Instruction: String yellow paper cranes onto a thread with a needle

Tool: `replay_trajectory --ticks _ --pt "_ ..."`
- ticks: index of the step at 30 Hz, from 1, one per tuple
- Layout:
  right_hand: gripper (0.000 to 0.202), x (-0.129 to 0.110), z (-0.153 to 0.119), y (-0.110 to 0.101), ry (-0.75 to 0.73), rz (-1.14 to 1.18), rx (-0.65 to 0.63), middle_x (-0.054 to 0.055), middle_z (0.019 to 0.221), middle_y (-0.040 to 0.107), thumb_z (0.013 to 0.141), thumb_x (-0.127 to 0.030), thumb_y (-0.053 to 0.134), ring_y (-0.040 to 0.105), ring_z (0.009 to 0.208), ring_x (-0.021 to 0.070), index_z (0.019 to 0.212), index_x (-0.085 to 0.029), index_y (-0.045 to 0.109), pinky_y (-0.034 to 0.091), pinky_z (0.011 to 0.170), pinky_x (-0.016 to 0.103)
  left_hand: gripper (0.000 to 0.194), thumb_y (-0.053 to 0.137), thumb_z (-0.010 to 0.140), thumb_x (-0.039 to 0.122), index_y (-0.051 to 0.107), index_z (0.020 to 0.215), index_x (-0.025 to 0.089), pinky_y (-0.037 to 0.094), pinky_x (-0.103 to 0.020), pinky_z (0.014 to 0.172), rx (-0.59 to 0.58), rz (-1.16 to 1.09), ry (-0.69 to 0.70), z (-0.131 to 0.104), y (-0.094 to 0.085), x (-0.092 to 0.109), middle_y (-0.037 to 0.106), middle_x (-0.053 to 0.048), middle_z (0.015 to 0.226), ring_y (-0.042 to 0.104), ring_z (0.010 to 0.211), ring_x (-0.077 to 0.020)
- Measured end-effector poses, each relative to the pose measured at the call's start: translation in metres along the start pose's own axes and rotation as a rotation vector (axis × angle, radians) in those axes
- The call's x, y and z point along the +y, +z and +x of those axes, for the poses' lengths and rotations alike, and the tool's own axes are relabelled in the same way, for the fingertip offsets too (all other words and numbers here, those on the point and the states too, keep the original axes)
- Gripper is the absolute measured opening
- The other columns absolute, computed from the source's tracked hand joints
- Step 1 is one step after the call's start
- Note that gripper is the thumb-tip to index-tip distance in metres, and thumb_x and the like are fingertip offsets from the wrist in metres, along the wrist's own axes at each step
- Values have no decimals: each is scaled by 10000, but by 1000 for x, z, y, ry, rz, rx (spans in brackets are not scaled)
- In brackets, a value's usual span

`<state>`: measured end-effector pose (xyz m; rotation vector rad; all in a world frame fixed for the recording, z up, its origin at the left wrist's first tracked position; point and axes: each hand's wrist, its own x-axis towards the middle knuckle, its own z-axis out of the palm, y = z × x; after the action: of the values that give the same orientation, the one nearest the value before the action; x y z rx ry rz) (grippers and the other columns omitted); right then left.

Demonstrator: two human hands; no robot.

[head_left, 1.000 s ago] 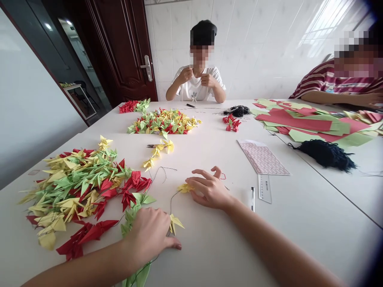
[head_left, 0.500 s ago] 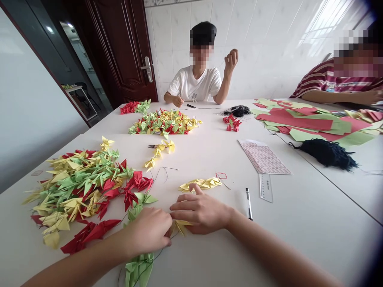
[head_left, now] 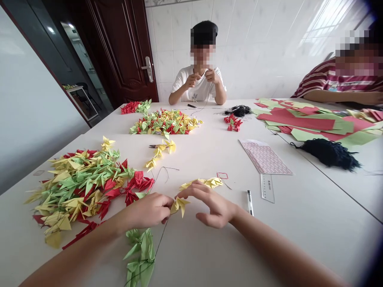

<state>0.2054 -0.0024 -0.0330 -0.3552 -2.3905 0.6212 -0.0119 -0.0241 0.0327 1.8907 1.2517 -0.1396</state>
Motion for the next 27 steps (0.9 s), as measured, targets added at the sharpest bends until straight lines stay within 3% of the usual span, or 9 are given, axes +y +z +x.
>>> replay_trajectory --ticks 5,8,13,16,19,23,27 --pt "443 1 2 0 38 -34 55 88 1189 632 831 -237 568 587 980 168 1262 -188 475 383 878 331 158 427 715 219 580 749 196 389 -231 658 -114 -197 -79 5 -3 1 656 14 775 599 811 -166" --pt "274 2 2 2 29 -49 -6 56 1083 696 885 -328 593 610 938 151 1132 -208 590 363 865 322 171 443 752 270 592 795 199 386 -238 630 -141 -131 -78 4 0 1 692 9 842 601 809 -171" --pt "305 7 0 3 55 -131 5 62 1003 720 885 -403 585 614 920 161 1096 -186 623 351 847 332 177 462 770 314 595 805 202 351 -237 523 -170 113 -97 -2 -3 1 708 -4 774 583 674 -163" --pt "321 8 -1 4 78 -170 31 57 1003 712 878 -393 600 616 916 150 1126 -190 607 358 855 326 165 466 753 282 612 767 205 355 -238 535 -126 241 -101 -5 -3 3 691 -21 796 604 749 -187" --pt "323 7 -1 4 91 -187 77 47 980 708 861 -390 623 618 906 142 1122 -201 601 368 854 320 242 506 768 408 636 761 204 365 -248 566 -26 286 -100 -4 1 3 684 -37 844 607 828 -219" --pt "302 8 0 4 69 -166 147 33 946 708 844 -367 651 616 877 140 1092 -202 601 373 841 317 411 578 703 591 672 769 196 348 -237 506 -9 134 -113 2 7 1 676 -20 685 585 632 -174" --pt "291 10 -2 5 68 -184 144 43 945 708 860 -373 628 615 878 147 1092 -199 600 374 842 320 295 529 762 409 652 643 168 300 -221 439 -65 32 -81 7 11 -3 618 0 547 462 457 -105"
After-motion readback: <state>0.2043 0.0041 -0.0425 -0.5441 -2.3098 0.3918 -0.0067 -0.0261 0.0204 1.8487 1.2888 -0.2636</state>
